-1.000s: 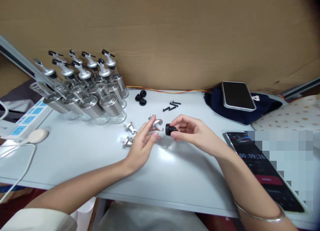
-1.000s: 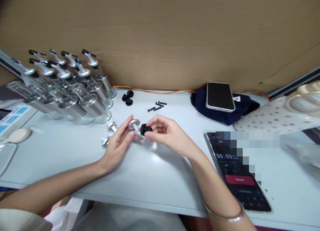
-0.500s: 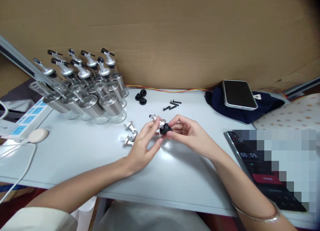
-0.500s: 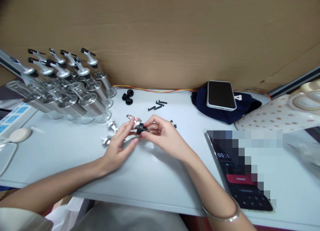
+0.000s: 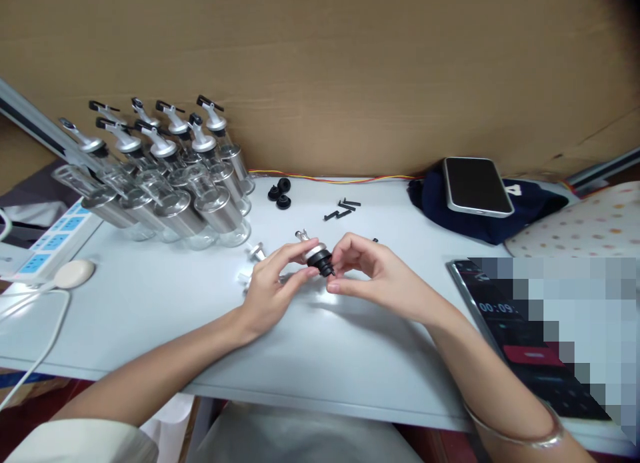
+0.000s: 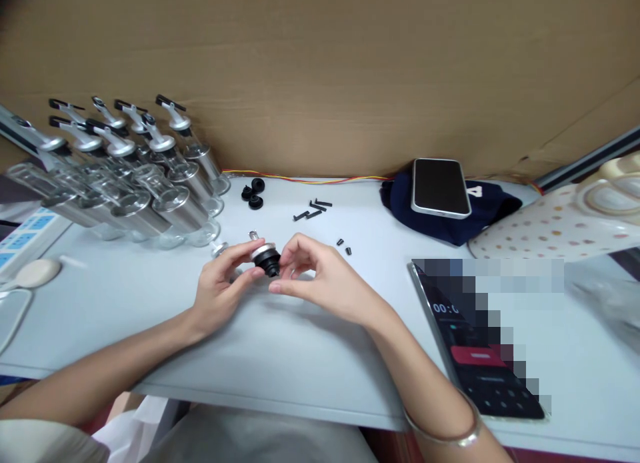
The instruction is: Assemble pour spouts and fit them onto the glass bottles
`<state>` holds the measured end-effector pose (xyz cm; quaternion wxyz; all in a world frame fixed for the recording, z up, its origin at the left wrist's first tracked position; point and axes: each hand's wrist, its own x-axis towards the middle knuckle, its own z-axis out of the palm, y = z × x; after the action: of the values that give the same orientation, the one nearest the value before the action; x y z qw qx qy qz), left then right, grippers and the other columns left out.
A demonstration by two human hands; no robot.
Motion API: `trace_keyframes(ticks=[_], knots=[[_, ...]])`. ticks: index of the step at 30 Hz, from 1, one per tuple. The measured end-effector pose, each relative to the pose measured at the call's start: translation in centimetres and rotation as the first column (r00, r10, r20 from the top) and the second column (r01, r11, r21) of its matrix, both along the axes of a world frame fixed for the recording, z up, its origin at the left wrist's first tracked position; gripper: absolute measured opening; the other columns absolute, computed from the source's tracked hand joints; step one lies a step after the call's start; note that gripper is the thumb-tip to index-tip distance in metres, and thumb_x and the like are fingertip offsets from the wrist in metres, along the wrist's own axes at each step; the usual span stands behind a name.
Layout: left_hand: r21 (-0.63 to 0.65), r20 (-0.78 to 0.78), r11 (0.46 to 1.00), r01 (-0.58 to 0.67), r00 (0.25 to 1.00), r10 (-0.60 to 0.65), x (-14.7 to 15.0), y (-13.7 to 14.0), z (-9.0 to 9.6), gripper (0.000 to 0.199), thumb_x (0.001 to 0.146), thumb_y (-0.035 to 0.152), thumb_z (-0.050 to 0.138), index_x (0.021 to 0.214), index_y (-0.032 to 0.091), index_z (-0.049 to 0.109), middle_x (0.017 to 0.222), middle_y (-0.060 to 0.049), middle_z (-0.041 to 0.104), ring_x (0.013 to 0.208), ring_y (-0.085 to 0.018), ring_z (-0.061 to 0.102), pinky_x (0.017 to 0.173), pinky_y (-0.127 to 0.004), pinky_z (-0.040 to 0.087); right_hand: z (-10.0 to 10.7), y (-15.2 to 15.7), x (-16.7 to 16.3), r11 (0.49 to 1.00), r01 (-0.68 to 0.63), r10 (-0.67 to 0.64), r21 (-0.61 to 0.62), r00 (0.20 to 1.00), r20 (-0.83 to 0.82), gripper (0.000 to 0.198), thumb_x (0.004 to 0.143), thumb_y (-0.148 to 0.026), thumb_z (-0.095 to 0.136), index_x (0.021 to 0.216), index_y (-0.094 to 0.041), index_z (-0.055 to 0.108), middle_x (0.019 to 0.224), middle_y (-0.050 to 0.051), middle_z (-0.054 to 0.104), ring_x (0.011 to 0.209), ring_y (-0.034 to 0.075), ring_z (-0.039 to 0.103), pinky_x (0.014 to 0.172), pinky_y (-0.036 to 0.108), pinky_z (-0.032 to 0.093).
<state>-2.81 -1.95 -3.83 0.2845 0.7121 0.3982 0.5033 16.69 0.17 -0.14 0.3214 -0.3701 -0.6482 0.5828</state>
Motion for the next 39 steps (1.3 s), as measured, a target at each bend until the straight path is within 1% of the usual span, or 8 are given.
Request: trace_keyframes(ticks=[2, 5, 10, 15, 19, 27, 35, 39], knots=[[-0.053, 0.04, 0.998, 0.029, 0.999, -0.027, 0.0, -0.05, -0.13, 0.034, 0.09, 0.03, 0.061, 0.124, 0.025, 0.061, 0.114, -0.006, 0.071, 0.093, -0.018, 0.07, 0.086, -0.032, 0.057, -0.06, 0.19, 0.19, 0.999, 0.033, -0.032, 0.034, 0.999, -0.032, 0.034, 0.069, -0.029, 0.079, 0.095, -0.023, 0.057, 0.095, 0.002, 0.063, 0.081, 0.017, 0.062, 0.073, 0.032, 0.053], [-0.045, 0.046, 0.996, 0.075, 0.996, -0.073, -0.04, -0.11, -0.27, 0.035, 0.091, 0.028, 0.06, 0.126, 0.026, 0.06, 0.117, -0.006, 0.07, 0.097, -0.018, 0.07, 0.089, -0.031, 0.056, -0.16, 0.38, 0.28, 0.997, 0.025, -0.021, 0.072, 0.998, -0.063, 0.038, 0.073, -0.025, 0.075, 0.108, -0.025, 0.061, 0.11, 0.005, 0.062, 0.094, 0.02, 0.062, 0.078, 0.035, 0.054], [-0.008, 0.033, 0.989, 0.144, 0.989, -0.144, -0.16, -0.23, -0.53, 0.05, 0.089, 0.024, 0.062, 0.137, 0.026, 0.049, 0.13, -0.009, 0.063, 0.107, -0.021, 0.067, 0.095, -0.033, 0.055, -0.09, 0.39, 0.25, 0.971, 0.039, -0.036, 0.236, 0.999, -0.015, 0.022, 0.078, -0.024, 0.072, 0.099, -0.025, 0.067, 0.106, 0.005, 0.063, 0.096, 0.021, 0.06, 0.073, 0.033, 0.05], [-0.053, -0.02, 0.988, 0.145, 0.989, -0.146, -0.21, -0.36, -0.36, 0.055, 0.087, 0.028, 0.065, 0.138, 0.023, 0.047, 0.125, -0.012, 0.066, 0.1, -0.022, 0.07, 0.091, -0.034, 0.057, 0.04, 0.3, 0.29, 0.933, 0.037, -0.055, 0.357, 0.998, 0.04, 0.019, 0.077, -0.024, 0.073, 0.095, -0.023, 0.065, 0.099, 0.005, 0.063, 0.093, 0.02, 0.059, 0.07, 0.032, 0.048], [-0.081, -0.034, 0.986, 0.146, 0.988, -0.149, -0.16, -0.4, -0.2, 0.053, 0.089, 0.031, 0.062, 0.138, 0.022, 0.047, 0.12, -0.011, 0.068, 0.097, -0.021, 0.07, 0.089, -0.033, 0.057, 0.12, 0.21, 0.23, 0.932, 0.025, -0.05, 0.361, 0.997, 0.062, 0.02, 0.075, -0.021, 0.072, 0.094, -0.022, 0.063, 0.099, 0.005, 0.066, 0.091, 0.02, 0.06, 0.069, 0.032, 0.047], [0.022, -0.076, 0.988, 0.151, 0.986, -0.149, -0.08, -0.12, -0.28, 0.058, 0.088, 0.027, 0.06, 0.143, 0.022, 0.043, 0.117, -0.012, 0.067, 0.092, -0.019, 0.068, 0.084, -0.03, 0.056, -0.04, 0.05, 0.0, 0.906, 0.044, -0.078, 0.421, 0.995, 0.063, 0.029, 0.075, -0.016, 0.069, 0.103, -0.021, 0.062, 0.102, 0.005, 0.068, 0.088, 0.019, 0.062, 0.072, 0.032, 0.049], [0.002, -0.116, 0.983, 0.185, 0.976, -0.183, -0.22, -0.02, -0.23, 0.061, 0.086, 0.021, 0.059, 0.145, 0.021, 0.04, 0.11, -0.009, 0.07, 0.084, -0.015, 0.068, 0.083, -0.029, 0.056, -0.2, -0.24, -0.07, 0.873, 0.039, -0.096, 0.486, 0.991, 0.093, 0.032, 0.072, -0.011, 0.067, 0.102, -0.021, 0.061, 0.094, 0.003, 0.064, 0.077, 0.016, 0.055, 0.072, 0.032, 0.049], [-0.011, -0.101, 0.982, 0.186, 0.977, -0.187, -0.09, -0.06, -0.21, 0.061, 0.087, 0.021, 0.058, 0.145, 0.021, 0.04, 0.108, -0.009, 0.07, 0.083, -0.015, 0.068, 0.083, -0.028, 0.056, -0.11, -0.23, -0.09, 0.875, 0.032, -0.085, 0.483, 0.992, 0.089, 0.032, 0.072, -0.011, 0.066, 0.102, -0.019, 0.061, 0.095, 0.004, 0.063, 0.081, 0.017, 0.056, 0.075, 0.034, 0.049]])
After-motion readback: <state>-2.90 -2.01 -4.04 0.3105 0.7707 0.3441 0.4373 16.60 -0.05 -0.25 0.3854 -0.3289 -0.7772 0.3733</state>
